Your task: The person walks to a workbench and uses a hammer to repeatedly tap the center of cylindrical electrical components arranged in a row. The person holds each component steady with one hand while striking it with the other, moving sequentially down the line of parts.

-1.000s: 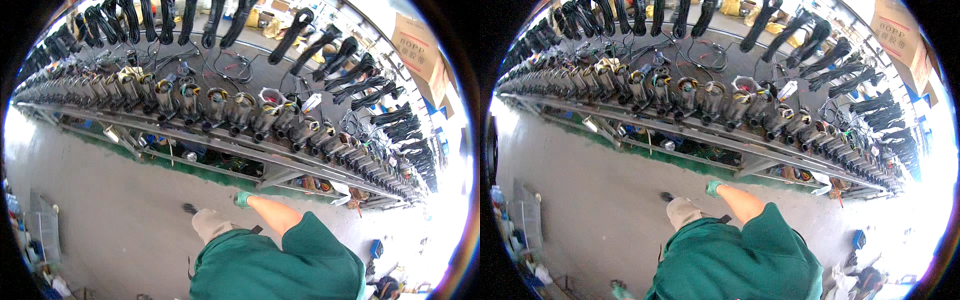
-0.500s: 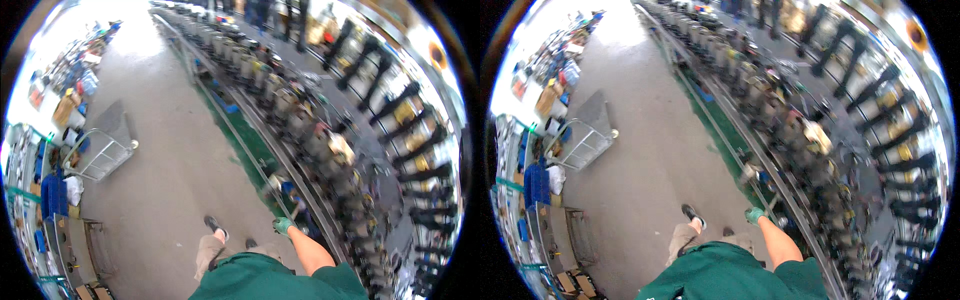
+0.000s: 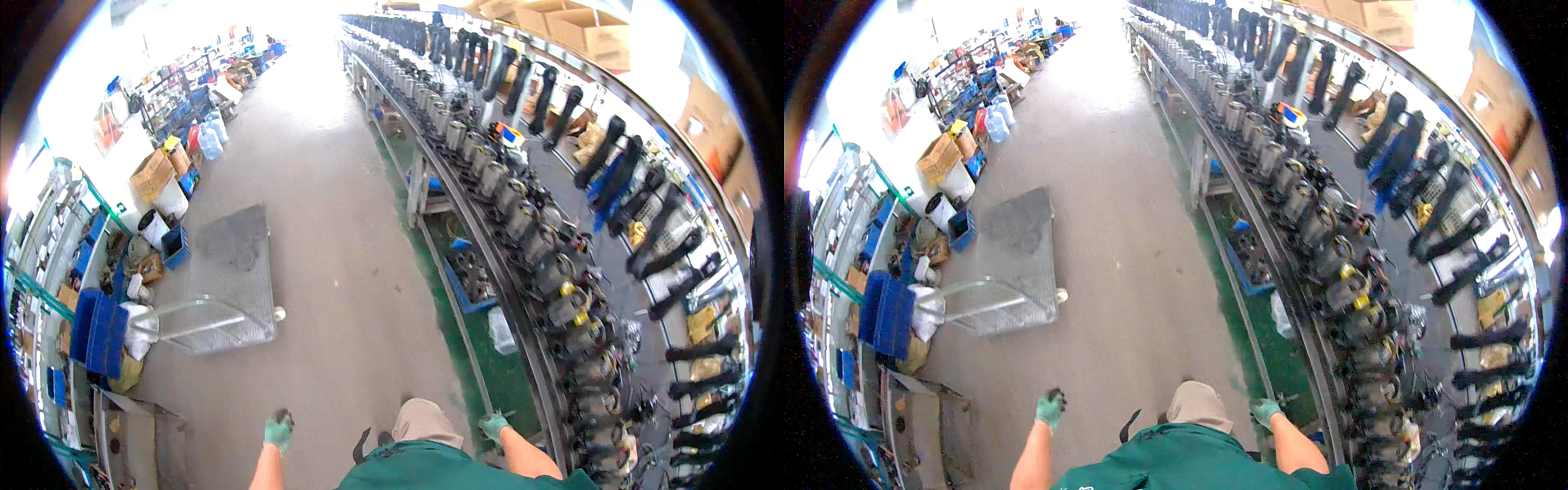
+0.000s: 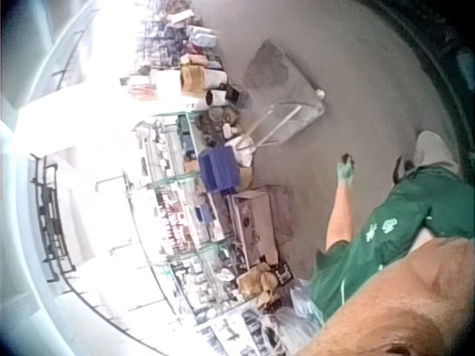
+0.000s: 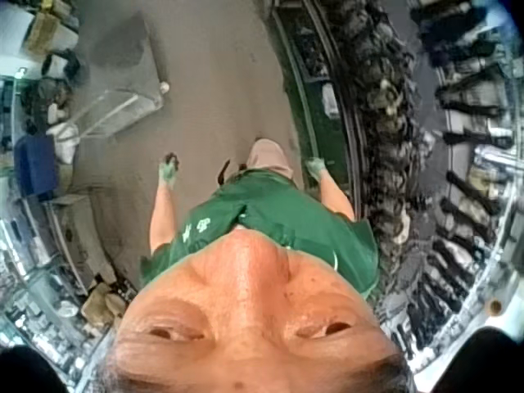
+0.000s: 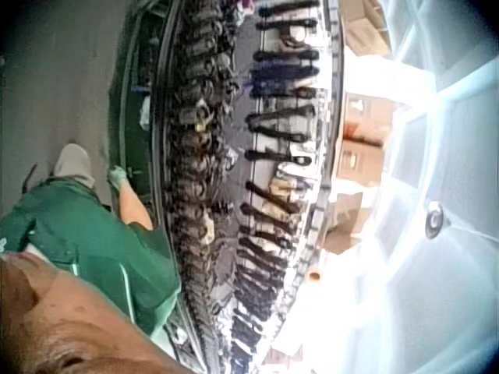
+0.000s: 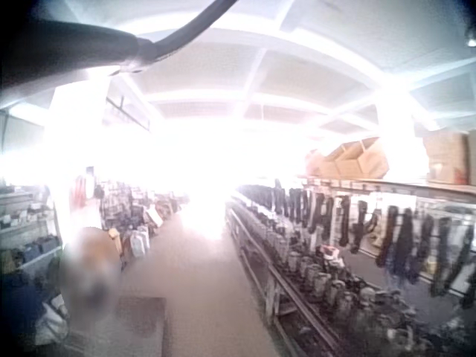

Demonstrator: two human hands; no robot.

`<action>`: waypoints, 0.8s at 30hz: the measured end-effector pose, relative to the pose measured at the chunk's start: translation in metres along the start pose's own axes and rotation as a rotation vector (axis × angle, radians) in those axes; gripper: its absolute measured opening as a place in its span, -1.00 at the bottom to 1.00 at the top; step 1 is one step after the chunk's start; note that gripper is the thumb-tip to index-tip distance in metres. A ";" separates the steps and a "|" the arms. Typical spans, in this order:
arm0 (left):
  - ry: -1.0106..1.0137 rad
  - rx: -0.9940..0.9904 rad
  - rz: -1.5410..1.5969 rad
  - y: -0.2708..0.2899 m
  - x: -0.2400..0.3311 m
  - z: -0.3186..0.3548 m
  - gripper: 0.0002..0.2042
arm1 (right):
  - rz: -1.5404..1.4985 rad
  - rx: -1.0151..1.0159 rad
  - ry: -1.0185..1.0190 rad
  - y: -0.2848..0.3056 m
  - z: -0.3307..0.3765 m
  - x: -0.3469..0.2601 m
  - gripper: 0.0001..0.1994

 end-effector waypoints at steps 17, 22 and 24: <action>0.788 -0.020 -0.027 -0.044 0.106 -0.399 -0.73 | -0.164 -0.235 0.076 -0.056 -0.564 -0.597 -0.76; 0.739 -0.078 -0.078 -0.065 0.207 -0.638 -0.71 | -0.329 -0.120 0.127 -0.054 -0.710 -0.793 -0.71; 0.702 -0.084 -0.099 -0.055 0.251 -0.739 -0.70 | -0.292 -0.107 -0.035 -0.054 -0.735 -0.830 -0.71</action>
Point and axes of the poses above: each hand's wrist, its own z-axis away from the middle knuckle, its own y-axis out of the back of the hand, x = y × z, the point moved 6 cm from there along -z, towards the middle knuckle, and after that the axes turned 9 degrees about -z, right-handed, at the moved point
